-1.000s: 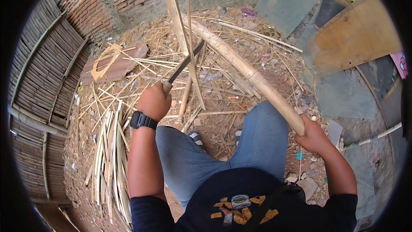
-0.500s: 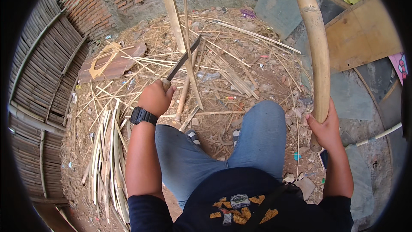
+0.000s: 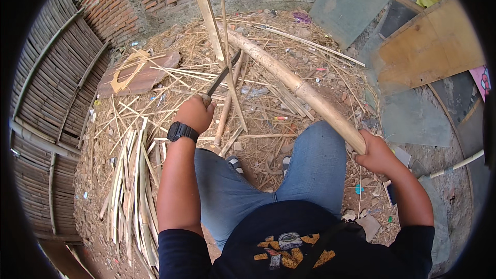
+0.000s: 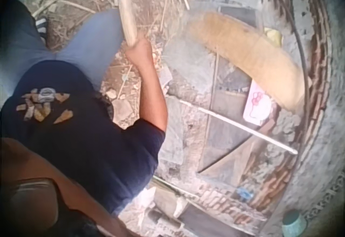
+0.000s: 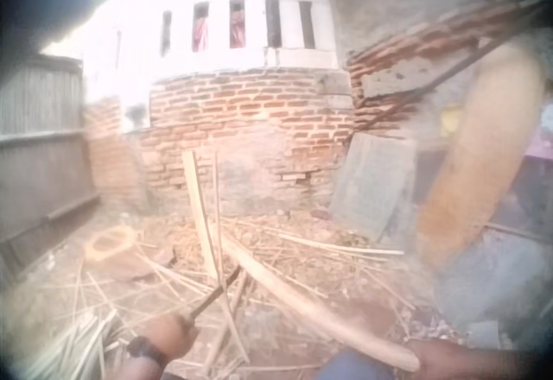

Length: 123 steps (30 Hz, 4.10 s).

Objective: The person sits on the ground and uses a machete to split a long bamboo pole into thinner strips. They hold the bamboo with one hand and strike it with the machete, occasionally using a wooden stick to help drive the split. The person continues this process, creating multiple thin bamboo strips.

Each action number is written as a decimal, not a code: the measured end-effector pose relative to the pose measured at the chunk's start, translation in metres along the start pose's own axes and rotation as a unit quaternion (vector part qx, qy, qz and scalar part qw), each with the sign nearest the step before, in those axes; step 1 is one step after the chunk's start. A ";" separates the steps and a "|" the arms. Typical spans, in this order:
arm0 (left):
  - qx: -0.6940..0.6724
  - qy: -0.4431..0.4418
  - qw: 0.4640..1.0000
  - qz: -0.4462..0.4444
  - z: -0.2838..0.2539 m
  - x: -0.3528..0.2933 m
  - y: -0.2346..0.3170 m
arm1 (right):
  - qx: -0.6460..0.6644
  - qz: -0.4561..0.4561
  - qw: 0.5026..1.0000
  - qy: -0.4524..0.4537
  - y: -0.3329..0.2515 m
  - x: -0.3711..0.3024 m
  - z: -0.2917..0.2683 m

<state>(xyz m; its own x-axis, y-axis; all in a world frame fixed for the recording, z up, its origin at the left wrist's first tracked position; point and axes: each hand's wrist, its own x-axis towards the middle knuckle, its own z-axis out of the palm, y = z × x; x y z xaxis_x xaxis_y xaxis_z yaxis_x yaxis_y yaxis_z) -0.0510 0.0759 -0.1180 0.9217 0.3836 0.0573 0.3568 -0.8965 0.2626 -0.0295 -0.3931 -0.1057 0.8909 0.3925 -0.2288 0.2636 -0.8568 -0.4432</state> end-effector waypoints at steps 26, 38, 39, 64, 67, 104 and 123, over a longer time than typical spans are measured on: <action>0.011 -0.030 0.999 -0.019 0.020 0.042 0.003 | -0.056 -0.034 0.997 -0.028 -0.006 0.120 -0.003; 0.002 -0.030 0.999 -0.022 0.036 0.046 0.017 | 0.167 -0.045 0.981 0.093 0.021 0.102 -0.003; 0.002 -0.031 0.999 -0.022 0.035 0.045 0.015 | 0.180 -0.028 0.978 0.100 0.013 0.102 -0.006; -0.021 -0.003 1.000 -0.021 0.059 0.049 -0.002 | -0.037 0.039 0.993 -0.101 0.075 0.115 0.068; -0.011 0.019 0.999 -0.048 0.062 0.042 -0.012 | 0.006 0.052 0.998 -0.037 0.081 0.100 0.044; -0.069 0.115 0.991 0.020 0.104 0.030 0.006 | 0.036 0.011 0.998 0.050 0.068 0.070 0.023; -0.060 0.082 0.994 -0.030 0.101 0.041 0.002 | 0.120 -0.012 0.986 0.116 0.032 0.075 0.036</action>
<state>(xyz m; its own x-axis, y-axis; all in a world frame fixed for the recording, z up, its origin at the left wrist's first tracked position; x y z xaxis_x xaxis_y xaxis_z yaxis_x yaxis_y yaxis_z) 0.0025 0.0677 -0.2127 0.8587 0.4754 0.1915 0.3803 -0.8416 0.3836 0.0329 -0.3788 -0.1680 0.9534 0.3009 -0.0240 0.2153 -0.7335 -0.6447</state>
